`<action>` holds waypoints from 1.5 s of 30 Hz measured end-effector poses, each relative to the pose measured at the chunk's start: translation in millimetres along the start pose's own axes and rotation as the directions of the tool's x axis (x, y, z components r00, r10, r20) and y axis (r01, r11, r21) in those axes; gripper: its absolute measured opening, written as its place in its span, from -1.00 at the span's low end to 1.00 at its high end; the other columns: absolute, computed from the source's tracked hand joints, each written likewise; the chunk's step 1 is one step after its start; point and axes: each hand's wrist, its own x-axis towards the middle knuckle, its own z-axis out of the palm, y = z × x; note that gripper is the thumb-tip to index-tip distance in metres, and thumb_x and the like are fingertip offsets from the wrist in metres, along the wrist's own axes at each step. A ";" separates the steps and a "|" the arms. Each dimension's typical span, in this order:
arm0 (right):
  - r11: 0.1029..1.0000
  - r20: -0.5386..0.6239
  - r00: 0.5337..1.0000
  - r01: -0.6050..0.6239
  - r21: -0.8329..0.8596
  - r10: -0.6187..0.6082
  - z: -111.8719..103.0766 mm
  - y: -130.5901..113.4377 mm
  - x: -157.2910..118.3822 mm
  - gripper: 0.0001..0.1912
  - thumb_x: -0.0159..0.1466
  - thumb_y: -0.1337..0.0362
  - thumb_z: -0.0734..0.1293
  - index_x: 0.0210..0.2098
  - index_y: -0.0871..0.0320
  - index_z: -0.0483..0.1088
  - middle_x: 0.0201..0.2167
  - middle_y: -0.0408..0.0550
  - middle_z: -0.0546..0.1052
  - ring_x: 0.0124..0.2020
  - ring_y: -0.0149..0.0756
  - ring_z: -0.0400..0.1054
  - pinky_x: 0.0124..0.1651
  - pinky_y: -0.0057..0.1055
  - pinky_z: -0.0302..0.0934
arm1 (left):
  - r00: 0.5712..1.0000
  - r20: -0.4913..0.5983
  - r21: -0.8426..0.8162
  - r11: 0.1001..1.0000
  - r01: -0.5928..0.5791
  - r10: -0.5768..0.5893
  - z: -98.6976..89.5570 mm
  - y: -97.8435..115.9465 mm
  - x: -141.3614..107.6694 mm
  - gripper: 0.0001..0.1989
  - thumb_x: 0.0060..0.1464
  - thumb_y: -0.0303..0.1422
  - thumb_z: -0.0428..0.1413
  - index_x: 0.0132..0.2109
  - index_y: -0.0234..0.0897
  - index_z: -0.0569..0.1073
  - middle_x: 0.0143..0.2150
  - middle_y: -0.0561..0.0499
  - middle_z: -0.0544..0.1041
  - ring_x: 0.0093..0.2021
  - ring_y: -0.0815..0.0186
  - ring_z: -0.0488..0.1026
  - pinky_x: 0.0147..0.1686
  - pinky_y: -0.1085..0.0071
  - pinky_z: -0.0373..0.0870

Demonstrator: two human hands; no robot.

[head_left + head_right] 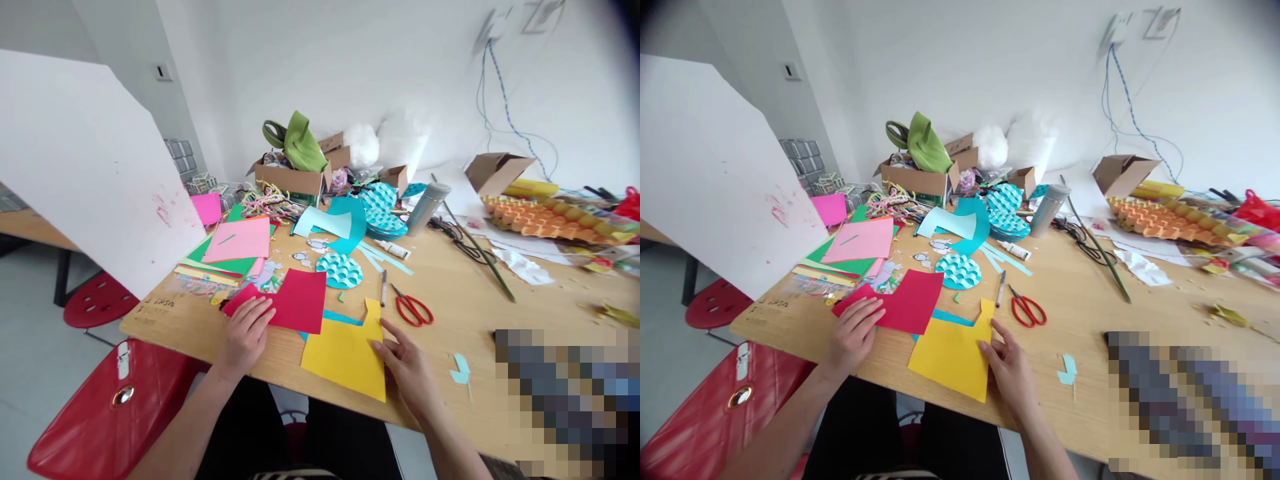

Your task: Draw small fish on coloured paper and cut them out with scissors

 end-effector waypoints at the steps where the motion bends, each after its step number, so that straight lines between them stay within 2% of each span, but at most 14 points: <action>1: 1.000 -0.004 1.000 0.014 -0.021 -0.015 1.1 0.7 0.3 0.01 0.01 -0.09 0.49 0.28 0.25 0.10 -0.48 -0.13 0.57 -0.39 -0.12 0.50 -0.43 -0.34 0.33 | 1.000 -0.010 -0.002 1.000 0.000 0.000 -1.1 0.2 1.1 -0.56 0.12 -0.68 0.02 0.09 -0.26 0.43 0.05 -0.13 0.53 0.12 0.13 0.43 0.08 0.06 0.44; 5: 0.989 -0.041 0.997 0.066 -0.131 -0.072 4.5 2.1 1.1 -0.11 0.02 -0.09 0.46 0.20 0.25 0.21 -0.56 -0.19 0.50 -0.48 -0.19 0.44 -0.55 -0.41 0.28 | 0.999 -0.048 -0.021 1.000 0.003 -0.004 -7.7 1.1 9.5 -0.53 0.13 -0.67 -0.01 0.12 -0.21 0.41 0.05 -0.11 0.53 0.13 0.14 0.43 0.09 0.04 0.45; 10: 0.981 -0.069 0.996 0.049 -0.190 -0.064 6.0 2.6 0.5 -0.17 0.05 -0.07 0.40 0.21 0.20 0.19 -0.61 -0.30 0.43 -0.76 -0.36 0.25 -0.79 -0.46 0.11 | 0.999 -0.052 -0.048 0.999 0.013 -0.016 -14.5 1.0 25.2 -0.53 0.12 -0.69 -0.04 0.10 -0.20 0.43 0.06 -0.09 0.52 0.15 0.16 0.41 0.12 0.01 0.41; 18: 0.954 -0.088 0.992 0.057 -0.294 -0.087 6.3 -1.8 0.8 -0.22 0.07 -0.09 0.34 0.18 0.19 0.22 -0.53 -0.22 0.49 -0.86 -0.40 0.19 -0.84 -0.45 -0.01 | 1.000 0.002 -0.061 0.998 0.016 -0.016 -19.3 -8.3 50.7 -0.61 0.12 -0.67 -0.02 -0.03 -0.21 0.51 0.06 -0.09 0.52 0.15 0.15 0.38 0.12 0.04 0.41; 21: 0.951 -0.091 0.991 0.062 -0.303 -0.094 6.2 -2.0 1.7 -0.22 0.07 -0.09 0.34 0.18 0.19 0.23 -0.52 -0.20 0.49 -0.85 -0.38 0.21 -0.84 -0.44 -0.01 | 0.997 0.074 -0.008 1.000 -0.023 0.024 -26.3 -11.9 62.5 -0.63 0.11 -0.66 -0.01 -0.07 -0.22 0.55 0.08 -0.11 0.50 0.17 0.10 0.34 0.08 0.03 0.41; 24: 0.949 -0.099 0.991 0.057 -0.309 -0.092 5.7 0.2 3.8 -0.23 0.06 -0.09 0.36 0.16 0.19 0.26 -0.52 -0.18 0.47 -0.80 -0.36 0.24 -0.82 -0.44 0.00 | 0.974 0.213 0.099 0.991 -0.095 0.072 -35.1 -10.9 74.8 -0.63 0.09 -0.65 0.00 -0.13 -0.20 0.59 0.16 -0.11 0.44 0.10 0.05 0.36 -0.02 0.02 0.45; 27: 0.945 -0.094 0.991 0.064 -0.321 -0.099 5.1 2.1 5.2 -0.22 0.06 -0.11 0.35 0.14 0.22 0.27 -0.48 -0.12 0.48 -0.72 -0.34 0.30 -0.78 -0.46 -0.01 | 0.948 0.299 0.176 0.970 -0.169 0.111 -40.7 -8.1 83.0 -0.62 0.10 -0.66 -0.03 -0.17 -0.19 0.60 0.11 -0.10 0.48 0.03 0.06 0.41 -0.08 0.07 0.46; 30: 0.938 -0.078 0.992 0.067 -0.339 -0.099 4.5 2.9 5.3 -0.20 0.08 -0.12 0.33 0.17 0.25 0.24 -0.45 -0.09 0.47 -0.67 -0.32 0.33 -0.77 -0.46 -0.01 | 0.932 0.345 0.216 0.957 -0.195 0.112 -41.8 -9.0 83.8 -0.61 0.13 -0.63 -0.08 -0.16 -0.20 0.59 -0.01 -0.08 0.53 -0.16 0.16 0.51 -0.27 0.25 0.48; 33: 0.935 -0.074 0.992 0.067 -0.350 -0.099 4.1 4.6 5.4 -0.20 0.10 -0.13 0.31 0.17 0.26 0.23 -0.44 -0.11 0.45 -0.70 -0.34 0.30 -0.79 -0.45 0.00 | 0.926 0.363 0.258 0.944 -0.206 0.103 -42.3 -13.9 81.0 -0.60 0.13 -0.60 -0.09 -0.11 -0.17 0.58 0.00 -0.02 0.56 -0.46 0.28 0.49 -0.55 0.34 0.36; 36: 0.934 -0.068 0.991 0.085 -0.348 -0.115 3.5 7.8 6.7 -0.23 0.11 -0.13 0.31 0.16 0.25 0.23 -0.46 -0.15 0.43 -0.75 -0.38 0.25 -0.80 -0.44 0.01 | 0.924 0.371 0.235 0.953 -0.191 0.094 -44.0 -18.5 81.3 -0.60 0.11 -0.58 -0.06 -0.04 -0.18 0.55 0.05 -0.01 0.55 -0.43 0.26 0.53 -0.58 0.34 0.37; 39: 0.931 -0.062 0.989 0.108 -0.347 -0.138 3.2 10.0 8.2 -0.25 0.12 -0.12 0.31 0.15 0.24 0.24 -0.50 -0.19 0.39 -0.77 -0.39 0.22 -0.80 -0.44 0.01 | 0.945 0.319 0.164 0.977 -0.133 0.076 -44.7 -21.4 87.3 -0.60 0.13 -0.59 -0.06 0.00 -0.23 0.52 0.04 -0.03 0.56 -0.20 0.23 0.58 -0.35 0.35 0.52; 42: 0.933 -0.069 0.987 0.115 -0.340 -0.147 3.9 8.6 8.0 -0.28 0.11 -0.12 0.32 0.11 0.24 0.27 -0.54 -0.22 0.36 -0.77 -0.40 0.20 -0.80 -0.44 0.01 | 0.986 0.164 0.089 0.995 -0.051 0.035 -44.9 -23.6 96.7 -0.62 0.15 -0.60 -0.07 -0.01 -0.26 0.53 0.00 -0.04 0.57 -0.06 0.25 0.55 -0.09 0.30 0.52; 45: 0.928 -0.079 0.988 0.093 -0.360 -0.130 5.3 5.9 6.2 -0.29 0.11 -0.12 0.31 0.10 0.22 0.29 -0.53 -0.23 0.36 -0.79 -0.42 0.18 -0.80 -0.45 0.01 | 0.999 0.007 0.026 0.999 0.031 -0.031 -49.0 -23.6 106.5 -0.66 0.16 -0.57 -0.04 -0.02 -0.26 0.54 0.02 -0.07 0.56 -0.03 0.24 0.54 -0.02 0.25 0.51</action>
